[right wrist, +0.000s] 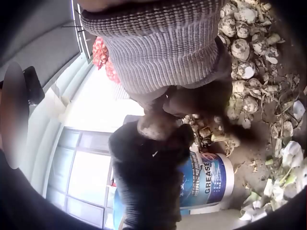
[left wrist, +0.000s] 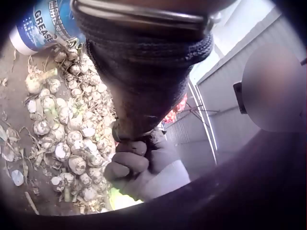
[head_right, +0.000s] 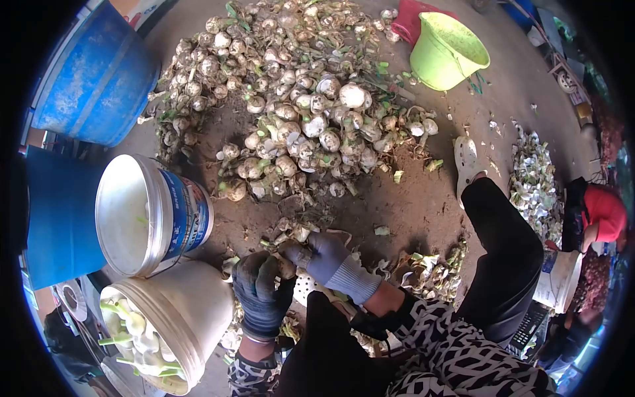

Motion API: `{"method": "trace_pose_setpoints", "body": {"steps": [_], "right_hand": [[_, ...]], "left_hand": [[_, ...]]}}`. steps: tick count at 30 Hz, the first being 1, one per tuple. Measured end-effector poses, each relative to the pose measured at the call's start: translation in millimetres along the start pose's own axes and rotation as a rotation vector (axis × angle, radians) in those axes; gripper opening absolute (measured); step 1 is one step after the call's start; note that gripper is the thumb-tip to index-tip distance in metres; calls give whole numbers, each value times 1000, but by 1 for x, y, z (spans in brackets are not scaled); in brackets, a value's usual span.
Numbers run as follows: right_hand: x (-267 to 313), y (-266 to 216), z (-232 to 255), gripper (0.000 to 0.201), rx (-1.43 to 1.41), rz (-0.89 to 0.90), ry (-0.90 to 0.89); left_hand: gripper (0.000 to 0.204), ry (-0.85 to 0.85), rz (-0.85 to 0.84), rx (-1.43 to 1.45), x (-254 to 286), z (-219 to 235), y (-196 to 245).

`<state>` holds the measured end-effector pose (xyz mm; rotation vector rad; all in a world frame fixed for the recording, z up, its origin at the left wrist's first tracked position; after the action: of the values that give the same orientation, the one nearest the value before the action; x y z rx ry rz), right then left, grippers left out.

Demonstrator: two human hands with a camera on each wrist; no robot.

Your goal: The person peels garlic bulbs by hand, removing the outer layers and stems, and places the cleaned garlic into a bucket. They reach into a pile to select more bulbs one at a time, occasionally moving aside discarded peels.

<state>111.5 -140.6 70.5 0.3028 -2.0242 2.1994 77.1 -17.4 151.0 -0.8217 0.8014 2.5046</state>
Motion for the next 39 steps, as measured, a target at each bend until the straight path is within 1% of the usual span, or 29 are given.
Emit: {"method": "trace_pose_setpoints", "body": {"steps": [1, 3, 7, 8, 9, 10, 11, 12, 13, 15, 16, 17, 19, 20, 21, 23, 24, 25, 26, 27, 28, 29, 30, 31, 33, 34, 36, 37, 39], "right_hand": [[0, 3, 0, 20, 0, -6, -2], [3, -8, 2, 19, 19, 150, 8], [5, -11, 3, 22, 55, 165, -56], [7, -13, 3, 30, 41, 151, -72], [8, -16, 3, 40, 26, 138, -88], [9, -25, 7, 40, 23, 138, -89], [8, -26, 11, 46, -60, -28, -138], [10, -21, 11, 53, -141, -192, -188], [8, -15, 11, 53, -141, -189, -189], [14, 4, -3, 64, -710, -409, -334], [16, -12, -5, 69, -843, -516, -377], [14, -2, -9, 69, -847, -518, -380], [11, 6, -20, 77, -1148, -490, -520], [15, 1, -19, 77, -1245, -486, -648], [16, -1, -22, 77, -1249, -489, -651], [13, 13, -29, 76, -1095, -610, -433], [8, 32, -32, 64, -1087, -638, -371], [3, 39, -30, 64, -1088, -636, -368], [2, 40, -30, 63, -1111, -611, -471], [4, 33, -33, 63, -1136, -585, -575], [9, 34, -39, 62, -1159, -623, -531], [13, 33, -50, 62, -1165, -626, -537], [10, 40, -54, 59, -1173, -657, -384], [10, 48, -51, 56, -1176, -687, -224], [8, 48, -45, 48, -1237, -633, -256], [5, 48, -38, 40, -1297, -574, -289], [11, 55, -28, 29, -1357, -520, -329], [15, 57, -26, 29, -1358, -522, -323], [21, 55, -12, 30, -1288, -374, -311]], "left_hand": [[50, 27, -54, -32, 2, 0, 2], [50, 23, -41, -25, 7, -4, 1], [49, 97, 56, -7, 18, -10, -9], [49, 95, 56, -5, 18, -10, -8], [48, 57, 207, 142, 18, -12, -17], [47, 18, 356, 288, 19, -14, -25], [46, -22, 503, 433, 20, -17, -31], [45, -130, 781, 681, 29, -27, -39], [42, -238, 1311, 1037, 58, -42, -52], [43, -542, 1319, 1684, 82, -64, -40], [45, -325, 1137, 1066, 120, -69, -67], [45, -325, 1140, 1060, 108, -64, -62], [45, -469, 461, 307, 53, -43, -42], [41, -284, 111, 16, 79, -54, -51], [34, -253, 881, 646, 103, -74, -75], [28, -143, 884, 439, 78, -59, -77], [28, -146, 879, 441, 64, -53, -72], [28, -119, 771, 443, 44, -42, -61], [30, -96, 667, 442, 34, -34, -52], [30, -104, 671, 439, 38, -31, -52], [31, -174, 680, 504, 44, -32, -49], [43, -239, 688, 568, 48, -33, -46], [38, -213, 972, 727, 60, -41, -57], [31, -160, 768, 531, 40, -34, -49], [25, -283, 516, 150, 48, -35, -54], [25, -283, 513, 155, 53, -41, -56], [23, 59, 1410, 1121, 91, -64, -73], [23, 54, 1414, 1122, 86, -65, -68], [28, 99, 1495, 1734, 63, -74, -40]]}}
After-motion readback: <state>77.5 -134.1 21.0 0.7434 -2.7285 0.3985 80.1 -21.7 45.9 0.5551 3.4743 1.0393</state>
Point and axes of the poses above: each hand's wrist, its own x-axis away from the middle knuckle, its own z-axis out of the back of the hand, y = z × x, the point moved 8 cm from there along -x, towards the middle knuckle, and after that the axes turned 11 degrees about y, right-handed, at the moved point
